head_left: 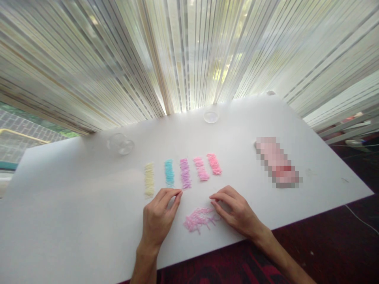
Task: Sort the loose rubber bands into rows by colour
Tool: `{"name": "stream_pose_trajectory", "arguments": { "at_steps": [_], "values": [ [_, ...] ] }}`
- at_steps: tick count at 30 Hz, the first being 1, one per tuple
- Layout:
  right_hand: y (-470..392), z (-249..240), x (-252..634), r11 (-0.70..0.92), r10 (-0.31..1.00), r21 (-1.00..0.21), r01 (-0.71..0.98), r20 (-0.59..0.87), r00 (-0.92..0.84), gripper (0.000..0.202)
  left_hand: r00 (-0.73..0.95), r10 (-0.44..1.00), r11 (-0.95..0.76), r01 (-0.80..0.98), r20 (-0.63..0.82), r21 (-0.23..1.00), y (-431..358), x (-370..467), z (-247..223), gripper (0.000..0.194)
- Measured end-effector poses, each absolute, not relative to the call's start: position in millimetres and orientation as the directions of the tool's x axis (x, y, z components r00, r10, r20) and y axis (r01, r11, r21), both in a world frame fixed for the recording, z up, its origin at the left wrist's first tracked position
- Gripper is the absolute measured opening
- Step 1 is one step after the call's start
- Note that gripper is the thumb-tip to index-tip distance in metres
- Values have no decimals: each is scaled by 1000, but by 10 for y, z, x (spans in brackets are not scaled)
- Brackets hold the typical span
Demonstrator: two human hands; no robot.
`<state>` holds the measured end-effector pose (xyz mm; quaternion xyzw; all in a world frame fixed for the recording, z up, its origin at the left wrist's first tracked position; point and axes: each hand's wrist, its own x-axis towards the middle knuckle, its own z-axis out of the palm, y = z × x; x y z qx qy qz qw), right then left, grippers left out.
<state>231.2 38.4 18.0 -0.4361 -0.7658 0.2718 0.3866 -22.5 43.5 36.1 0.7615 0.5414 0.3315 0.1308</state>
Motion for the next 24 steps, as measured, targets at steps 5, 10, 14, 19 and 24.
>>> {"name": "stream_pose_trajectory", "arguments": {
  "at_steps": [5,10,14,19,24],
  "values": [
    [399,167,2322,465,882,-762,450,357,-307,17,146,915,-339,785,376,518,480,-250,337,14],
    [406,203,2321,471,881,-767,436,379,-284,17,116,913,-330,775,392,539,545,-49,404,15],
    [403,200,2337,462,886,-771,437,386,-256,16,134,916,-325,801,378,503,692,185,428,23],
    [412,205,2356,442,896,-788,428,368,-247,15,167,921,-327,822,352,466,823,369,415,27],
    [440,226,2362,428,903,-806,409,359,-238,16,196,925,-335,824,325,457,819,372,420,27]
  ]
}}
